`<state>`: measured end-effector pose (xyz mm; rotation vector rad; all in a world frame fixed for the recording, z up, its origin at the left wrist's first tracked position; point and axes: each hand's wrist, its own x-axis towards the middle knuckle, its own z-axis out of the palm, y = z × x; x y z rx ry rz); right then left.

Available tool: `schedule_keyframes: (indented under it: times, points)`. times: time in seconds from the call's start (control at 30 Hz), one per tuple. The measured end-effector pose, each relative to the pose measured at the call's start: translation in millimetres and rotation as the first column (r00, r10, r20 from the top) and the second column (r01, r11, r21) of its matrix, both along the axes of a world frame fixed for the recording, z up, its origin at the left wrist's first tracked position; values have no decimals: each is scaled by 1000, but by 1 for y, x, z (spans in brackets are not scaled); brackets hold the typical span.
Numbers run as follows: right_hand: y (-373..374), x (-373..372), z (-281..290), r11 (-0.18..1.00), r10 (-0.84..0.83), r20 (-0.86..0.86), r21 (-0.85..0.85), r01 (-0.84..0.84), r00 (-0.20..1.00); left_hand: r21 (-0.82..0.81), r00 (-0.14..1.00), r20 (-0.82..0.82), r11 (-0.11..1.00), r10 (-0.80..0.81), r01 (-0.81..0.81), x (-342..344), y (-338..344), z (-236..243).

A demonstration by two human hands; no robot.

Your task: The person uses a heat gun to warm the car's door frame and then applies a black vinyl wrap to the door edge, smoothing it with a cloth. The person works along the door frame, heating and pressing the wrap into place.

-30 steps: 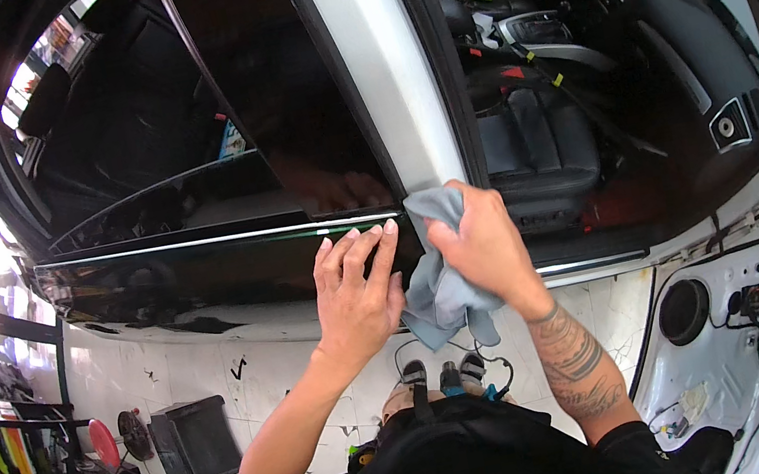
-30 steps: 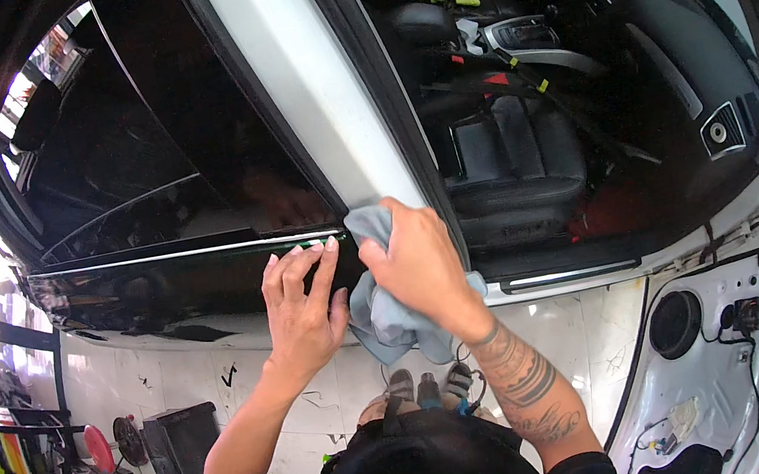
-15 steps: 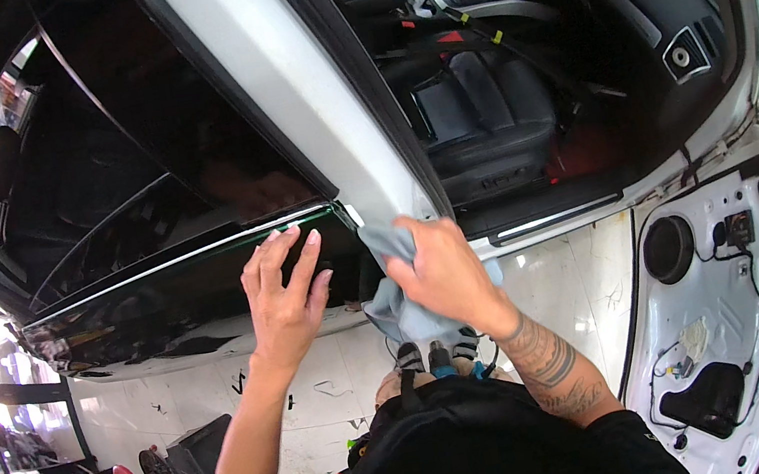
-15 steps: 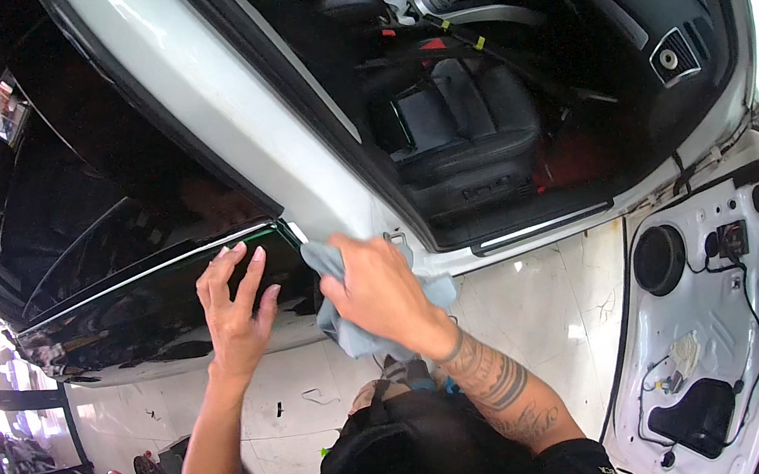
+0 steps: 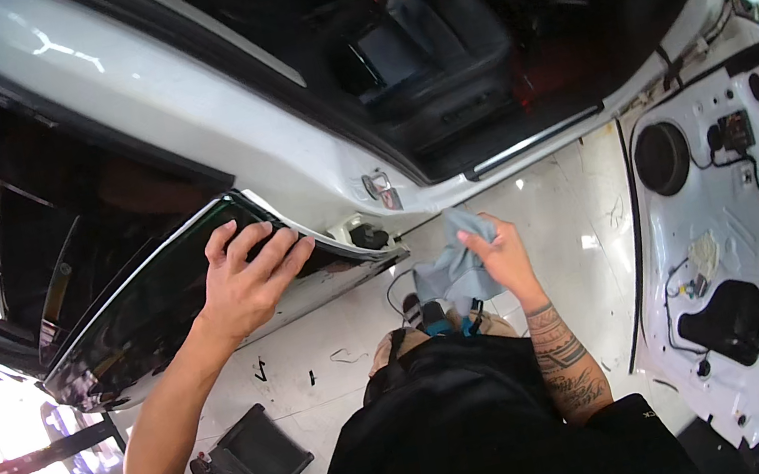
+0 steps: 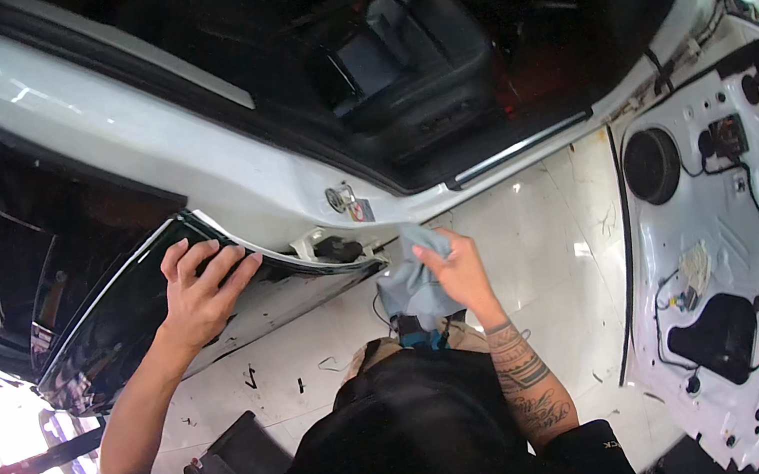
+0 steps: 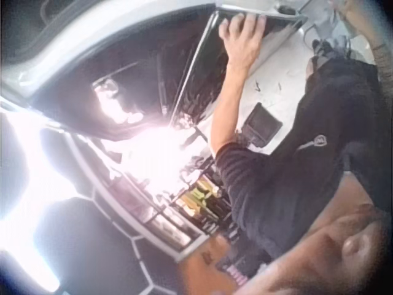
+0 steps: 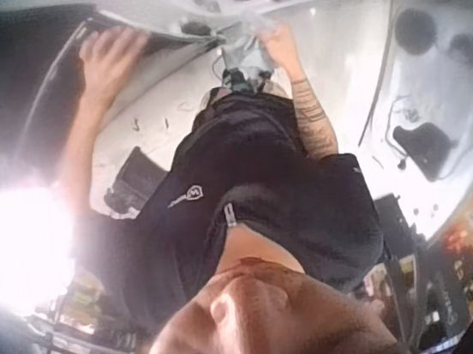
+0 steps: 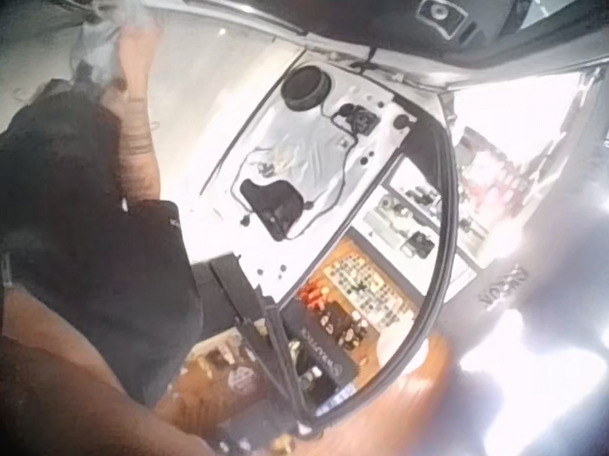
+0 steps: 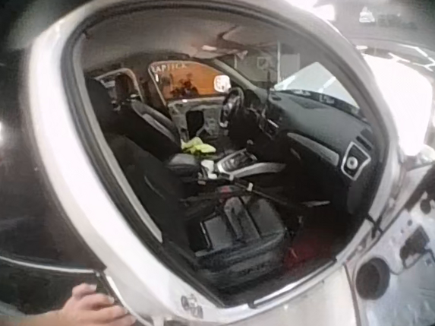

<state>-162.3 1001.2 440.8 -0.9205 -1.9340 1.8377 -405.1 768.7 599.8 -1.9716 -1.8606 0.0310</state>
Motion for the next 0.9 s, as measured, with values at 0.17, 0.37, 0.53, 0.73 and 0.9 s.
schedule_keyframes:
  times: [0.17, 0.37, 0.53, 0.73, 0.9]
  points:
    - [9, 55, -37, 975, -212, 92, -40, 217, 973, -155, 986, -111, 982, -125, 107, 17, 19, -26]
    - [-1, 95, -54, 943, -317, 105, -75, 325, 943, -435, 960, -191, 894, -203, 103, 50, 34, -79]
    - [-4, 120, -56, 914, -379, 160, -90, 396, 911, -589, 950, -243, 808, -197, 17, 71, 41, -125]
    - [1, 147, -45, 826, -545, 89, -117, 552, 834, -708, 924, -290, 705, -249, -32, 83, 52, -140]
    - [10, 148, -28, 819, -560, 52, -119, 562, 827, -721, 928, -275, 692, -252, -26, 74, 55, -99]
